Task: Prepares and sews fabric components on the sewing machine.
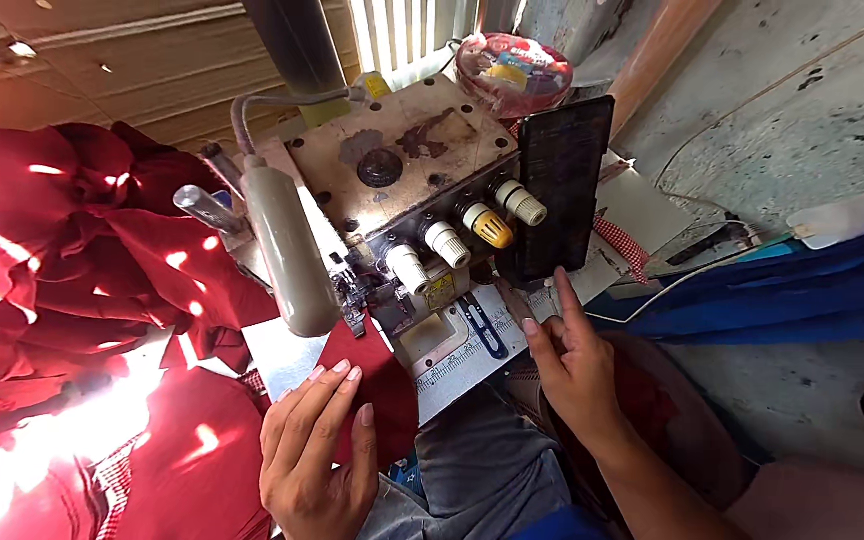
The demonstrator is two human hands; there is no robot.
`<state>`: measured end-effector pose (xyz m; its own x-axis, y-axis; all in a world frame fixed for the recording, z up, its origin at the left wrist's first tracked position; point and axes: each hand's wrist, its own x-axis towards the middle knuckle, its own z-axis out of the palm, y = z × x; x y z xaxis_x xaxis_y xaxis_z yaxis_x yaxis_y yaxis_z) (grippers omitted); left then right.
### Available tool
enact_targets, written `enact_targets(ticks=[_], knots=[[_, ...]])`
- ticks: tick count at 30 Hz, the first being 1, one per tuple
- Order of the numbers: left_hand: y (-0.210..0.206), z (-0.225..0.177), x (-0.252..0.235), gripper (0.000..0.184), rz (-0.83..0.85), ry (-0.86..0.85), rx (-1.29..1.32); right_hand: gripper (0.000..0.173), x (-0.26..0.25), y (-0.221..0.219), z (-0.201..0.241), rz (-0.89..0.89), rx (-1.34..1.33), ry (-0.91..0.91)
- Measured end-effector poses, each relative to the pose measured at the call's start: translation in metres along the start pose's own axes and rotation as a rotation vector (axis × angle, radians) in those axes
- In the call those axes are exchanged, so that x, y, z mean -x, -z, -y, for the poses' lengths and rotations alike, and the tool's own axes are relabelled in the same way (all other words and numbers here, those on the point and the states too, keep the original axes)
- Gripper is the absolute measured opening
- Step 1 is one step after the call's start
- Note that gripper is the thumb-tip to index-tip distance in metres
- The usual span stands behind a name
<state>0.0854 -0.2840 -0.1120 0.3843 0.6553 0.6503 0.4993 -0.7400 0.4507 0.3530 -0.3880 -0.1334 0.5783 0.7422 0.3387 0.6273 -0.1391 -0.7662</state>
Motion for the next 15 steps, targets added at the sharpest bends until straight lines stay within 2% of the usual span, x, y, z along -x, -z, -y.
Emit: enact_targets(ticks=[6, 12, 15], knots=[[0.001, 0.0, 0.001, 0.031, 0.003, -0.001, 0.003, 0.065, 0.003, 0.0, 0.005, -0.022, -0.084, 0.042], [0.0, -0.001, 0.0, 0.029, 0.001, 0.007, -0.002, 0.026, 0.009, -0.031, 0.04, 0.093, -0.315, 0.184], [0.001, -0.001, 0.0, 0.03, 0.002, 0.003, -0.008, 0.03, 0.01, -0.065, 0.062, 0.224, -0.527, 0.152]])
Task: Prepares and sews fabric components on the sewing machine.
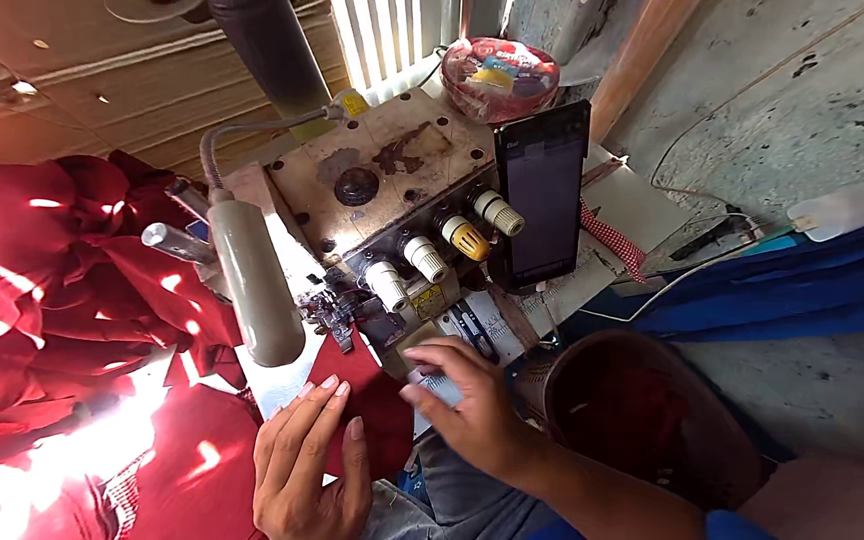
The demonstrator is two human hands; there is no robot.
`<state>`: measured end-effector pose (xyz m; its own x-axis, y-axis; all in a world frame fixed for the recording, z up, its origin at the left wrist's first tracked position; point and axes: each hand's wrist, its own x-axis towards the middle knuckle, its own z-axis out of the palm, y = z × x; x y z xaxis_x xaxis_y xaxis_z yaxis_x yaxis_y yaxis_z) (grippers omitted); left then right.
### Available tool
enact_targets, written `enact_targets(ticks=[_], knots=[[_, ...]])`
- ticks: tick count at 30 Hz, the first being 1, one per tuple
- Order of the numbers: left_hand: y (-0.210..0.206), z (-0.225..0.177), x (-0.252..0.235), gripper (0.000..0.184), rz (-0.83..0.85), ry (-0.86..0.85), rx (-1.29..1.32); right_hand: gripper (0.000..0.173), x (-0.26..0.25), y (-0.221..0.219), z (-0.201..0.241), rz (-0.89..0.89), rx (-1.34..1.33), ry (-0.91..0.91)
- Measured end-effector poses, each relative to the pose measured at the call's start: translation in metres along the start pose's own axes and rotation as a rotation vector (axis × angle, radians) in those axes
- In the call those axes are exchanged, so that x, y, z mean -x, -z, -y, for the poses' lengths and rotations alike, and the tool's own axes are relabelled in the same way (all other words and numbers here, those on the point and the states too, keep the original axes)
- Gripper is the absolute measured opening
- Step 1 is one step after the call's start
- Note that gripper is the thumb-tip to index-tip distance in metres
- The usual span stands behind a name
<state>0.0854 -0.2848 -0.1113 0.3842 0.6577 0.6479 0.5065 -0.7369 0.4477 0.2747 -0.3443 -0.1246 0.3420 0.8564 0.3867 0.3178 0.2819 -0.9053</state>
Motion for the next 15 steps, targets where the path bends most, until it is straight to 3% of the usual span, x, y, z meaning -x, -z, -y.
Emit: enact_targets(ticks=[2, 5, 8, 15], knots=[[0.001, 0.0, -0.001, 0.03, 0.008, -0.003, -0.003, 0.039, -0.002, -0.019, 0.0, 0.073, -0.229, -0.125], [0.003, 0.0, -0.001, 0.029, 0.029, 0.003, 0.001, 0.033, -0.002, -0.027, 0.009, 0.183, -0.548, -0.331], [0.002, 0.0, -0.001, 0.029, 0.013, 0.011, 0.014, 0.019, 0.006, -0.021, 0.014, 0.263, -0.526, -0.397], [0.005, 0.003, -0.005, 0.029, 0.031, 0.002, 0.032, 0.022, 0.022, -0.012, 0.013, 0.275, -0.472, -0.44]])
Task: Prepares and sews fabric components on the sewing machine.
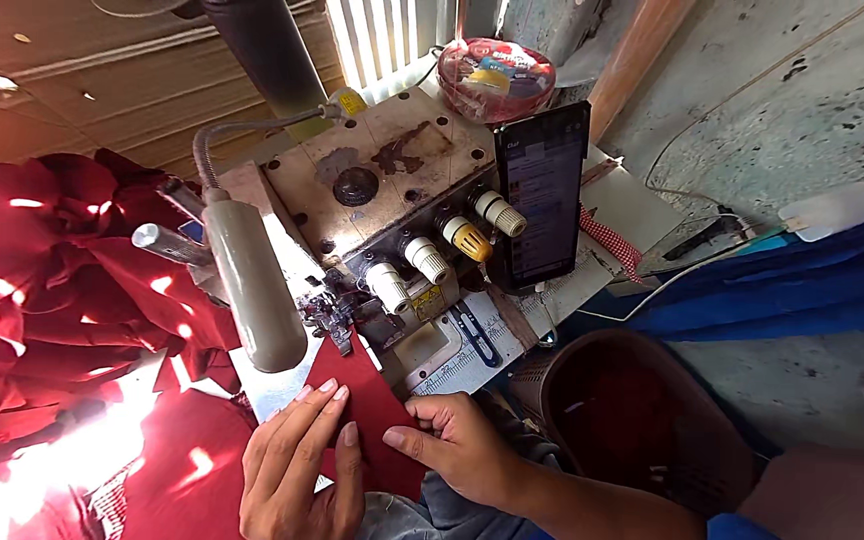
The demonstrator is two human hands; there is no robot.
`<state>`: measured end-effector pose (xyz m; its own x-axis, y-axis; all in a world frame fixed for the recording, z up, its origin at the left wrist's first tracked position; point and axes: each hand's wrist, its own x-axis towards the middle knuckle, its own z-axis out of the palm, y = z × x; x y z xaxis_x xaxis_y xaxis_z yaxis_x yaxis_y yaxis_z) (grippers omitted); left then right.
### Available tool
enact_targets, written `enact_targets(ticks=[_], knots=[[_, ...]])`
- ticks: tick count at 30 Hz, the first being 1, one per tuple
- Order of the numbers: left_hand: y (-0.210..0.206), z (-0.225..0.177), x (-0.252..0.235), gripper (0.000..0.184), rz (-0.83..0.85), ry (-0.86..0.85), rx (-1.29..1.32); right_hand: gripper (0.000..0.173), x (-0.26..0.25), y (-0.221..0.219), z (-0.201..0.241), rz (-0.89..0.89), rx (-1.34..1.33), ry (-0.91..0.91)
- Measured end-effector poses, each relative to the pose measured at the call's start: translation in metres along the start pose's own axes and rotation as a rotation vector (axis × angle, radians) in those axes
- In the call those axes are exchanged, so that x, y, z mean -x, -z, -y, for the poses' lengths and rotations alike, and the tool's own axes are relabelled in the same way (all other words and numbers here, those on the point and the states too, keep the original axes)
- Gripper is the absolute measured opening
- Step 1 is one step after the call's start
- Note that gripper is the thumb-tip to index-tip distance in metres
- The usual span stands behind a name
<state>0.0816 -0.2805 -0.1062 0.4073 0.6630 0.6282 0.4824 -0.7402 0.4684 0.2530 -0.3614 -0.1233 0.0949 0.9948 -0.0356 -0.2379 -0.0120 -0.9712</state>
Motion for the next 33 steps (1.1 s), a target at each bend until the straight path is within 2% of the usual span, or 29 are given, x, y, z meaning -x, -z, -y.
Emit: enact_targets(ticks=[7, 11, 14, 16, 18, 20, 21, 23, 26, 30, 33], knots=[[0.006, 0.002, -0.006, 0.028, 0.031, 0.004, 0.052, 0.021, 0.001, -0.002, -0.005, -0.089, 0.039, 0.049], [0.011, 0.003, 0.0, 0.026, -0.054, 0.06, 0.142, 0.021, 0.002, -0.001, -0.003, -0.082, 0.037, 0.049], [0.017, 0.011, 0.015, 0.035, -0.201, 0.222, 0.21, 0.021, 0.002, 0.001, -0.001, -0.073, 0.027, 0.013], [0.014, 0.013, 0.024, 0.035, -0.253, 0.387, 0.327, 0.018, 0.002, 0.002, 0.001, -0.063, -0.004, -0.005], [0.009, 0.011, 0.031, 0.048, -0.179, 0.54, 0.37, 0.013, 0.002, 0.002, 0.003, -0.046, -0.074, -0.038], [0.004, 0.011, 0.037, 0.065, -0.081, 0.603, 0.242, 0.011, 0.001, 0.001, 0.004, -0.025, -0.129, -0.068], [0.004, 0.011, 0.039, 0.059, -0.052, 0.596, 0.18, 0.011, 0.001, 0.001, 0.003, -0.019, -0.139, -0.074], [0.007, 0.017, 0.042, 0.028, -0.018, 0.522, 0.132, 0.012, 0.001, 0.001, 0.003, -0.007, -0.142, -0.065], [0.019, 0.024, 0.046, 0.011, 0.023, 0.416, 0.279, 0.012, 0.001, 0.002, 0.005, -0.003, -0.135, -0.049], [0.04, 0.021, 0.044, 0.005, -0.012, 0.486, 0.694, 0.014, 0.001, 0.004, 0.0, -0.003, -0.099, -0.032], [0.041, 0.015, 0.04, 0.007, -0.084, 0.537, 0.75, 0.013, 0.002, 0.002, -0.002, 0.011, -0.118, -0.037]])
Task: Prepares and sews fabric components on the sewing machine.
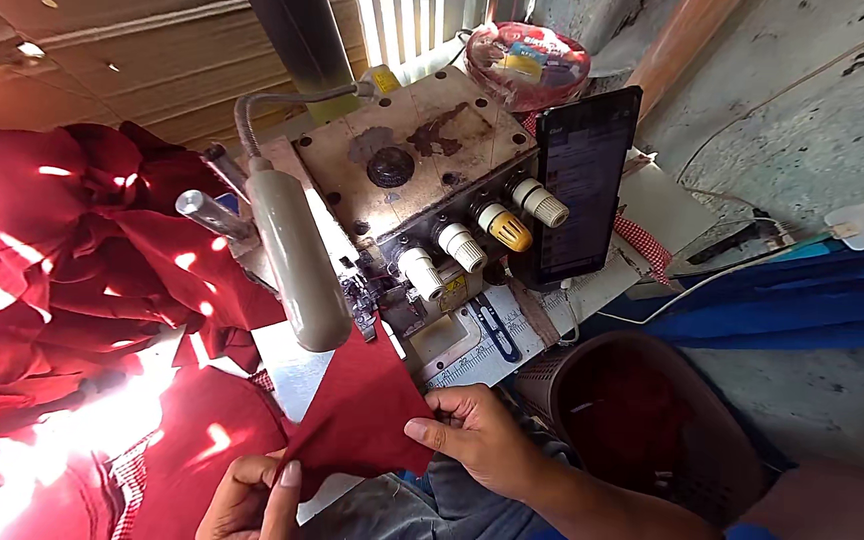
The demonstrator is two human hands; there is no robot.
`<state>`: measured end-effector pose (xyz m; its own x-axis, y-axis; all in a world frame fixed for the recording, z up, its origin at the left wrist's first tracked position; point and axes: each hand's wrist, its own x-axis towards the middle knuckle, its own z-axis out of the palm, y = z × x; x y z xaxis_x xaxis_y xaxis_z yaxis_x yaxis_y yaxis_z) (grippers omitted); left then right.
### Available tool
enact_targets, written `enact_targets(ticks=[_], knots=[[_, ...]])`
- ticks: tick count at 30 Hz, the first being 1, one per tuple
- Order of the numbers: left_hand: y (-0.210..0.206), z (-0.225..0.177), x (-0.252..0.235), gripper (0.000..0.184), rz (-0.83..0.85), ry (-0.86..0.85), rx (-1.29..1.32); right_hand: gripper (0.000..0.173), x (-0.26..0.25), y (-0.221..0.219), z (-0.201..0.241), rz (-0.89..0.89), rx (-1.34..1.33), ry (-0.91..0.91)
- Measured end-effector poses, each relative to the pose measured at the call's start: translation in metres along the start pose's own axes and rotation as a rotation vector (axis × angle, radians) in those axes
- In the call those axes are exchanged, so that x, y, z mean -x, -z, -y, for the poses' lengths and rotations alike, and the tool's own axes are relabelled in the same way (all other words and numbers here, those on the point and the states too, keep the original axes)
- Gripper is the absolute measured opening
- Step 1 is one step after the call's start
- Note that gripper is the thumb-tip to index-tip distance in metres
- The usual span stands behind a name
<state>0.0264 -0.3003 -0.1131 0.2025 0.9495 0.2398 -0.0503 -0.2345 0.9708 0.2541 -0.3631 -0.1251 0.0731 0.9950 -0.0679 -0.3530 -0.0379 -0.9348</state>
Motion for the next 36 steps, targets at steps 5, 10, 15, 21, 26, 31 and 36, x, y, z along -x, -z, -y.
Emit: enact_targets(ticks=[5, 10, 15, 21, 26, 31, 36], knots=[[-0.002, -0.01, -0.008, 0.022, 0.036, -0.032, -0.059, 0.013, 0.0, 0.001, 0.004, 0.003, -0.006, -0.01], [-0.002, -0.014, -0.002, 0.037, 0.238, 0.253, -0.576, 0.012, 0.001, -0.003, 0.011, 0.047, -0.019, 0.039], [-0.038, -0.012, 0.022, 0.046, 0.121, 0.373, -0.084, 0.016, 0.002, -0.013, 0.03, 0.173, -0.304, -0.069], [-0.059, 0.0, 0.036, 0.044, 0.025, 0.604, 1.196, 0.019, 0.0, -0.023, 0.045, 0.177, -0.468, -0.158], [-0.036, -0.026, 0.026, 0.028, -0.316, 0.247, 0.493, 0.012, 0.002, -0.013, 0.027, 0.131, -0.294, -0.064], [-0.006, -0.012, 0.007, 0.056, -0.305, 0.028, -0.177, 0.011, -0.001, -0.012, -0.001, -0.004, -0.068, -0.039], [-0.006, -0.007, 0.001, 0.057, -0.293, -0.233, -0.636, 0.021, 0.003, -0.01, -0.008, -0.071, 0.161, 0.063]])
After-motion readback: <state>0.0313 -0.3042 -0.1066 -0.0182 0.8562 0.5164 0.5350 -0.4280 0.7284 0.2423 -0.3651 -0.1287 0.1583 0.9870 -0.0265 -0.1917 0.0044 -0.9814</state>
